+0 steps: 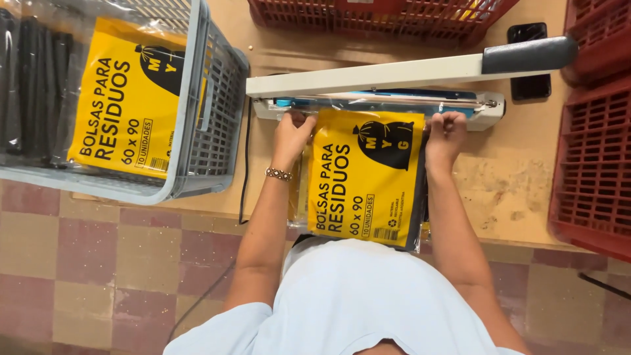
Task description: Sealing plastic trash bags using a manual heat sealer and organizing them into baskets.
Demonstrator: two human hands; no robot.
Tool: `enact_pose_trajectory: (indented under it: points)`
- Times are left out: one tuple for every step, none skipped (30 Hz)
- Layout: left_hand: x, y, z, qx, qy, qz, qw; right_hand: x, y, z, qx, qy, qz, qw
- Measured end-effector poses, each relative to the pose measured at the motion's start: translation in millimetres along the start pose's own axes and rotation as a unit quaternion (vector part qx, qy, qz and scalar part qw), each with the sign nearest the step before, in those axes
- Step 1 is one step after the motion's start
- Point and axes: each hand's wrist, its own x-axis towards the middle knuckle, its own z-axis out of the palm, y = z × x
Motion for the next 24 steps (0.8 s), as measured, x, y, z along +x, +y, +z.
enact_pose_trajectory:
  points:
    - [5.4,-4.3,3.4,0.0,-0.003,-0.001,1.0,1.3,2.7,-1.4,-0.002,0.001,0.0,1.0]
    - [11.3,-8.0,6.4,0.001,-0.016,0.005,1.0,3.8,5.1,-1.7,-0.028,0.001,0.0,1.0]
    - [17.1,-11.7,9.3,0.003,-0.03,0.01,0.999,6.2,7.3,-2.0,-0.054,0.002,0.0,0.999]
    - [20.9,-13.7,13.4,0.001,-0.03,0.011,0.999,10.0,10.8,-1.6,-0.054,0.001,-0.001,0.999]
    - [24.7,-15.7,17.7,-0.024,-0.032,0.011,0.999,14.0,14.4,-1.3,-0.077,0.003,-0.006,0.997]
    - [27.4,-18.3,22.7,-0.048,-0.036,0.011,0.998,16.9,18.1,-2.6,-0.101,0.005,-0.01,0.995]
    - [24.8,-18.8,23.3,-0.049,-0.037,0.011,0.998,18.8,20.6,-2.6,-0.103,0.005,-0.011,0.995]
    - [23.3,-18.0,24.3,-0.06,-0.033,0.015,0.998,21.9,22.8,-2.3,-0.127,0.005,-0.019,0.992]
    - [21.6,-17.0,25.3,-0.07,-0.03,0.02,0.997,25.2,25.0,-2.1,-0.15,0.006,-0.027,0.988]
    - [21.8,-15.5,25.1,-0.073,-0.029,0.019,0.997,27.1,26.6,-2.0,-0.151,0.004,-0.029,0.988]
    - [22.0,-14.0,25.0,-0.063,-0.005,0.034,0.997,29.0,28.3,-2.1,-0.175,0.008,-0.034,0.984]
    - [21.8,-12.9,24.4,-0.052,0.019,0.048,0.997,29.6,30.6,-2.3,-0.198,0.013,-0.039,0.979]
    - [24.2,-14.7,27.2,-0.053,0.019,0.047,0.997,31.5,34.0,-1.5,-0.199,0.012,-0.039,0.979]
    - [26.9,-16.1,30.4,-0.052,0.047,0.054,0.996,33.5,37.4,-1.1,-0.217,0.015,-0.049,0.975]
    - [29.5,-17.4,33.6,-0.052,0.075,0.061,0.994,35.6,40.9,-0.9,-0.235,0.017,-0.06,0.97]
    - [26.5,-17.2,35.1,-0.052,0.074,0.06,0.994,33.9,40.4,0.6,-0.236,0.017,-0.06,0.97]
    - [23.5,-16.9,36.7,-0.051,0.087,0.049,0.994,32.4,39.9,2.0,-0.275,0.019,-0.069,0.959]
    - [22.7,-14.6,37.9,-0.05,0.101,0.041,0.993,32.5,39.0,4.9,-0.313,0.024,-0.078,0.946]
    - [24.8,-11.8,37.5,-0.051,0.1,0.043,0.993,33.9,35.2,7.1,-0.312,0.026,-0.079,0.946]
    - [24.5,-11.3,37.3,-0.041,0.098,0.033,0.994,32.5,32.3,7.4,-0.333,0.019,-0.101,0.937]
    - [24.2,-11.1,37.1,-0.031,0.096,0.022,0.995,30.9,29.6,7.7,-0.353,0.012,-0.122,0.927]
    - [26.7,-14.7,38.8,-0.031,0.095,0.022,0.995,31.2,28.1,6.3,-0.354,0.012,-0.121,0.927]
    - [29.1,-18.2,40.3,-0.02,0.104,0.03,0.994,31.3,26.6,5.1,-0.363,0.004,-0.155,0.919]
    - [33.2,-20.4,41.1,-0.01,0.114,0.039,0.993,33.1,24.6,5.9,-0.371,-0.004,-0.19,0.909]
